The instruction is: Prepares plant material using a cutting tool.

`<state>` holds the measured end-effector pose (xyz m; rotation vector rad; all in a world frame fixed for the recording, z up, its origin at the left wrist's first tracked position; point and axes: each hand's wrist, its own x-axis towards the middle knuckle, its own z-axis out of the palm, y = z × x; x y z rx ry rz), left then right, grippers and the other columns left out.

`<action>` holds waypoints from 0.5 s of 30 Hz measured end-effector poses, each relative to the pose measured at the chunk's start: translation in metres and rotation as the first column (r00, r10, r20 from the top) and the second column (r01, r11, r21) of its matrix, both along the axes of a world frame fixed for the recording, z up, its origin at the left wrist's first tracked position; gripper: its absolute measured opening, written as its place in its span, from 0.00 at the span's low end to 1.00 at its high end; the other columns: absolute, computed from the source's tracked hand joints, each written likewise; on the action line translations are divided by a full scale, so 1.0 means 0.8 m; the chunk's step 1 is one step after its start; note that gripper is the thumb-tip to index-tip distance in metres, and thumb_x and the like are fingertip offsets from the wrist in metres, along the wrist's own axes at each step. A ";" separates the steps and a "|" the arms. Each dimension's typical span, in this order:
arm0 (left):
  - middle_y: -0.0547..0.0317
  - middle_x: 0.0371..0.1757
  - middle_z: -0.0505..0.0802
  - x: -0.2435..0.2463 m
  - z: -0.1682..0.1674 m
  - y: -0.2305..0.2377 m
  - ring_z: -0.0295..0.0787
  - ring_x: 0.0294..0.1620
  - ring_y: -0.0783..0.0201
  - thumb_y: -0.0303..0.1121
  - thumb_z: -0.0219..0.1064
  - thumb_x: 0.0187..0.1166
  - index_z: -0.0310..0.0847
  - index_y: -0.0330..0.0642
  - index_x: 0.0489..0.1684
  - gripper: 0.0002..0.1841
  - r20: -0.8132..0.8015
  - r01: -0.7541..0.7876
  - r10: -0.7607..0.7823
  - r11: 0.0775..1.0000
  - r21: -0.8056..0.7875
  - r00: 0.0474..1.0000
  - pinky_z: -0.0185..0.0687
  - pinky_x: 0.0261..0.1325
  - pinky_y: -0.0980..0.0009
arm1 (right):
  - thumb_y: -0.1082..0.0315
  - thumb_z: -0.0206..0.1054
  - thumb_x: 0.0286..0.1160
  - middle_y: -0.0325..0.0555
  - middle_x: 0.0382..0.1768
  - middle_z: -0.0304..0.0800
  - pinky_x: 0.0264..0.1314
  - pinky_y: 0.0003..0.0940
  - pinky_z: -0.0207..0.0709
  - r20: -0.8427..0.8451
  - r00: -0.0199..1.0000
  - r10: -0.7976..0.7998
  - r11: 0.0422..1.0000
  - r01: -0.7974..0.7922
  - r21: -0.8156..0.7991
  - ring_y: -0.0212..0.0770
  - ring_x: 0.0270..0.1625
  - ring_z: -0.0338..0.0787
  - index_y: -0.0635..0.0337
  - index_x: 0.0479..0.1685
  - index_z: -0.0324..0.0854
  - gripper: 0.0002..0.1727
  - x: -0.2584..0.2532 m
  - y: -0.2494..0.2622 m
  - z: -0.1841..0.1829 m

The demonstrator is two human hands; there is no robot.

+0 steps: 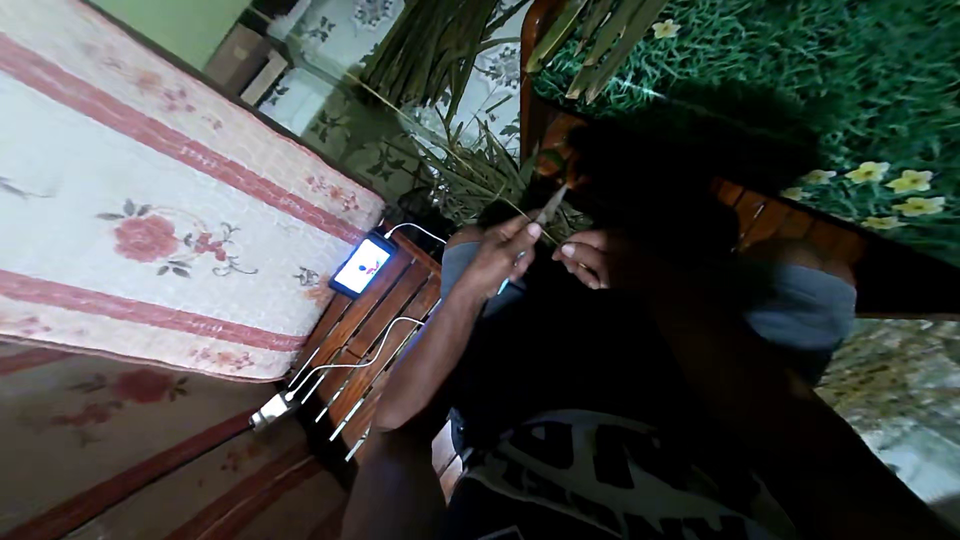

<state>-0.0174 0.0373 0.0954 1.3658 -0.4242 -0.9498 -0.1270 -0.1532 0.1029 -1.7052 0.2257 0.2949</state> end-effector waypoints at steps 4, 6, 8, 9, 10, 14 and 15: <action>0.67 0.14 0.74 -0.003 -0.011 -0.017 0.66 0.09 0.74 0.40 0.51 0.93 0.76 0.48 0.77 0.20 -0.041 -0.052 0.052 0.999 -0.002 0.998 0.67 0.14 0.78 | 0.64 0.49 0.91 0.35 0.26 0.81 0.20 0.19 0.68 0.051 0.998 -0.048 0.996 0.044 0.080 0.24 0.17 0.71 0.64 0.54 0.85 0.19 -0.005 -0.009 -0.026; 0.67 0.16 0.76 -0.012 -0.014 -0.026 0.67 0.11 0.76 0.36 0.52 0.92 0.75 0.42 0.76 0.19 -0.060 0.034 -0.031 0.998 0.059 0.998 0.67 0.16 0.80 | 0.64 0.51 0.90 0.34 0.25 0.80 0.19 0.18 0.67 0.081 0.994 -0.078 0.992 0.070 0.105 0.23 0.17 0.70 0.64 0.52 0.86 0.18 -0.010 -0.012 -0.035; 0.69 0.15 0.75 -0.006 0.000 -0.028 0.66 0.11 0.78 0.35 0.52 0.92 0.77 0.40 0.74 0.18 -0.063 0.002 0.003 0.997 0.082 0.998 0.66 0.17 0.82 | 0.64 0.52 0.90 0.33 0.25 0.80 0.19 0.18 0.66 0.108 0.992 -0.071 0.995 0.063 0.074 0.21 0.16 0.69 0.64 0.52 0.86 0.17 -0.015 -0.018 -0.036; 0.70 0.14 0.74 0.005 0.010 -0.025 0.66 0.10 0.78 0.36 0.50 0.93 0.77 0.42 0.72 0.17 -0.054 -0.062 0.065 0.996 0.064 0.996 0.66 0.15 0.82 | 0.65 0.52 0.90 0.33 0.24 0.80 0.19 0.18 0.67 0.133 0.990 -0.057 0.998 0.052 0.040 0.21 0.16 0.69 0.64 0.51 0.87 0.17 -0.017 -0.021 -0.037; 0.71 0.13 0.73 0.019 0.015 -0.023 0.65 0.09 0.78 0.38 0.48 0.93 0.76 0.45 0.72 0.18 -0.065 -0.118 0.119 0.993 0.016 0.991 0.67 0.13 0.82 | 0.65 0.53 0.90 0.33 0.23 0.80 0.19 0.17 0.67 0.162 0.986 -0.049 0.999 0.048 0.006 0.20 0.16 0.70 0.64 0.50 0.87 0.17 -0.019 -0.023 -0.039; 0.68 0.13 0.71 0.012 0.006 -0.025 0.64 0.07 0.75 0.44 0.51 0.93 0.75 0.54 0.74 0.18 -0.107 -0.076 0.079 0.997 0.026 0.991 0.66 0.12 0.79 | 0.64 0.56 0.89 0.36 0.26 0.83 0.23 0.21 0.72 0.203 0.979 -0.027 0.993 0.050 -0.110 0.22 0.19 0.73 0.62 0.50 0.89 0.16 -0.018 -0.028 -0.040; 0.67 0.13 0.74 0.004 0.007 -0.030 0.67 0.08 0.75 0.41 0.51 0.92 0.76 0.49 0.74 0.18 -0.111 -0.018 0.025 0.998 0.063 0.994 0.68 0.14 0.79 | 0.64 0.56 0.89 0.36 0.26 0.84 0.24 0.20 0.71 0.212 0.977 -0.030 0.992 0.055 -0.116 0.22 0.19 0.73 0.62 0.50 0.89 0.16 -0.018 -0.029 -0.042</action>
